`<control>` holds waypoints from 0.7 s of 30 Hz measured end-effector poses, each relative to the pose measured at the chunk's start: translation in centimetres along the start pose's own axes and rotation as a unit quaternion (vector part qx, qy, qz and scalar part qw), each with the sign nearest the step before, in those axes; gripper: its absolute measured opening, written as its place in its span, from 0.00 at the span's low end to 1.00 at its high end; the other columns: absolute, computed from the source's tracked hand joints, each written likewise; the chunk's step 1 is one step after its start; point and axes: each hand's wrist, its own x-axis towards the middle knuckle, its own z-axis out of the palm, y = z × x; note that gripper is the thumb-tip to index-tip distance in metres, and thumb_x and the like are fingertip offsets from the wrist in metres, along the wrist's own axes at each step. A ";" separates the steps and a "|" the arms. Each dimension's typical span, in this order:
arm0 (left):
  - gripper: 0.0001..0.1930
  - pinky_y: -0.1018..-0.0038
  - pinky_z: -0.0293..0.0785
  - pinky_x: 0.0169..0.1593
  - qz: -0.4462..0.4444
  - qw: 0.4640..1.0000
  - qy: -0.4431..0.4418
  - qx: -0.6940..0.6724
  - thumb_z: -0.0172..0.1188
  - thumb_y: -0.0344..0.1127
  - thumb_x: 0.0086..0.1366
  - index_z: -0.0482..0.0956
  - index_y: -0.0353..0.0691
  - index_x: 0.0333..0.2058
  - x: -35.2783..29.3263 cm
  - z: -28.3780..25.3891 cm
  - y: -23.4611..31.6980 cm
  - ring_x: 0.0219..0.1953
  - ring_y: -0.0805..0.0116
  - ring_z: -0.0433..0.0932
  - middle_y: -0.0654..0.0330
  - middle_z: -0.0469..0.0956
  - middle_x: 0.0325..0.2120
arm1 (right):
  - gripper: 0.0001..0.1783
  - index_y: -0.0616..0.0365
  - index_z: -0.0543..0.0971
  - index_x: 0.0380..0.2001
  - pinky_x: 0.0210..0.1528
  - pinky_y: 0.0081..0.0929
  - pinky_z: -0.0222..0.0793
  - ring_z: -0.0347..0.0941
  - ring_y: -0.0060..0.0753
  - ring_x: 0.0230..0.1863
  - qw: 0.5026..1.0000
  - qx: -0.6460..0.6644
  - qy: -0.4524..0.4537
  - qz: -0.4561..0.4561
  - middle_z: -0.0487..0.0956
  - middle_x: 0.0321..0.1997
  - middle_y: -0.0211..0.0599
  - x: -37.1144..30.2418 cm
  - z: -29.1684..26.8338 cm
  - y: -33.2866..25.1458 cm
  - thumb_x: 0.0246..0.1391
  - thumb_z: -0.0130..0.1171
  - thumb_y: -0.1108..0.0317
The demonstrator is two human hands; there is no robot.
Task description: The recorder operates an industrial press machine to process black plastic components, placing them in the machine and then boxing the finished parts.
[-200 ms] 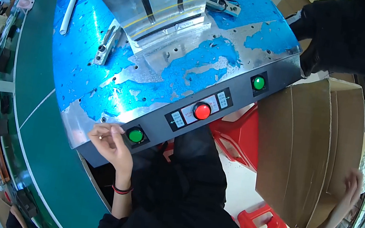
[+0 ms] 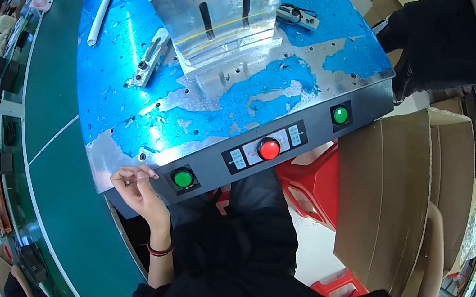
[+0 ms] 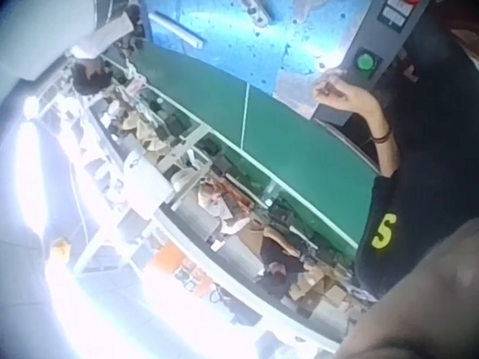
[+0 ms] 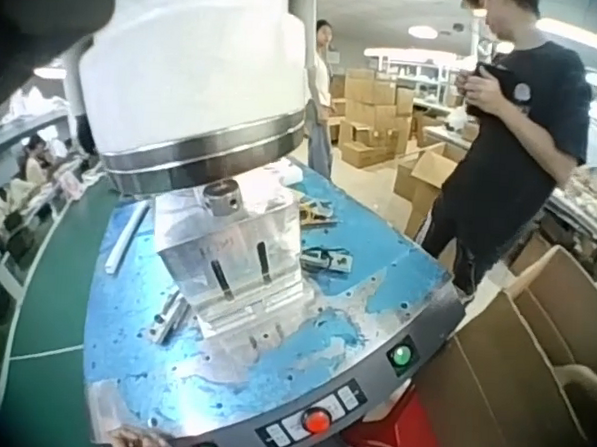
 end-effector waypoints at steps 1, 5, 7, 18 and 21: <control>0.07 0.76 0.66 0.35 -0.022 0.999 0.012 -0.045 0.45 0.21 0.65 0.58 0.40 0.36 0.0 -0.4 0.1 0.29 0.71 0.67 0.61 0.62 0.29 | 0.27 0.62 0.76 0.47 0.46 0.33 0.73 0.77 0.38 0.42 1.000 0.004 -0.006 -0.014 0.81 0.41 0.38 1.9 1.3 -1.0 0.47 0.64 0.56; 0.07 0.74 0.66 0.37 -0.076 0.987 0.040 -0.137 0.46 0.22 0.64 0.59 0.41 0.36 0.1 -1.3 1.4 0.32 0.71 0.66 0.62 0.61 0.30 | 0.27 0.60 0.77 0.47 0.46 0.34 0.73 0.78 0.39 0.42 0.997 -0.045 -0.051 -0.048 0.81 0.42 0.38 7.9 4.3 -5.2 0.45 0.65 0.56; 0.07 0.75 0.65 0.37 -0.070 0.987 0.051 -0.133 0.46 0.22 0.64 0.60 0.41 0.36 0.1 -1.4 1.8 0.32 0.71 0.66 0.62 0.62 0.30 | 0.27 0.60 0.77 0.47 0.46 0.34 0.73 0.78 0.39 0.42 0.994 -0.070 -0.065 -0.054 0.81 0.42 0.38 9.3 5.1 -7.2 0.44 0.66 0.56; 0.07 0.76 0.65 0.37 -0.050 0.994 0.034 -0.089 0.48 0.25 0.66 0.62 0.41 0.41 0.0 1.3 2.3 0.32 0.72 0.65 0.61 0.66 0.32 | 0.28 0.56 0.79 0.46 0.47 0.36 0.73 0.78 0.41 0.43 0.974 -0.198 -0.110 -0.005 0.81 0.42 0.39 8.7 4.4 -12.4 0.39 0.69 0.57; 0.08 0.76 0.65 0.37 -0.047 0.993 0.027 -0.107 0.48 0.25 0.66 0.62 0.40 0.41 0.2 2.2 2.4 0.32 0.73 0.66 0.61 0.66 0.32 | 0.28 0.56 0.79 0.45 0.47 0.36 0.73 0.78 0.42 0.43 0.966 -0.231 -0.118 0.014 0.81 0.42 0.39 8.3 3.1 -13.1 0.37 0.69 0.57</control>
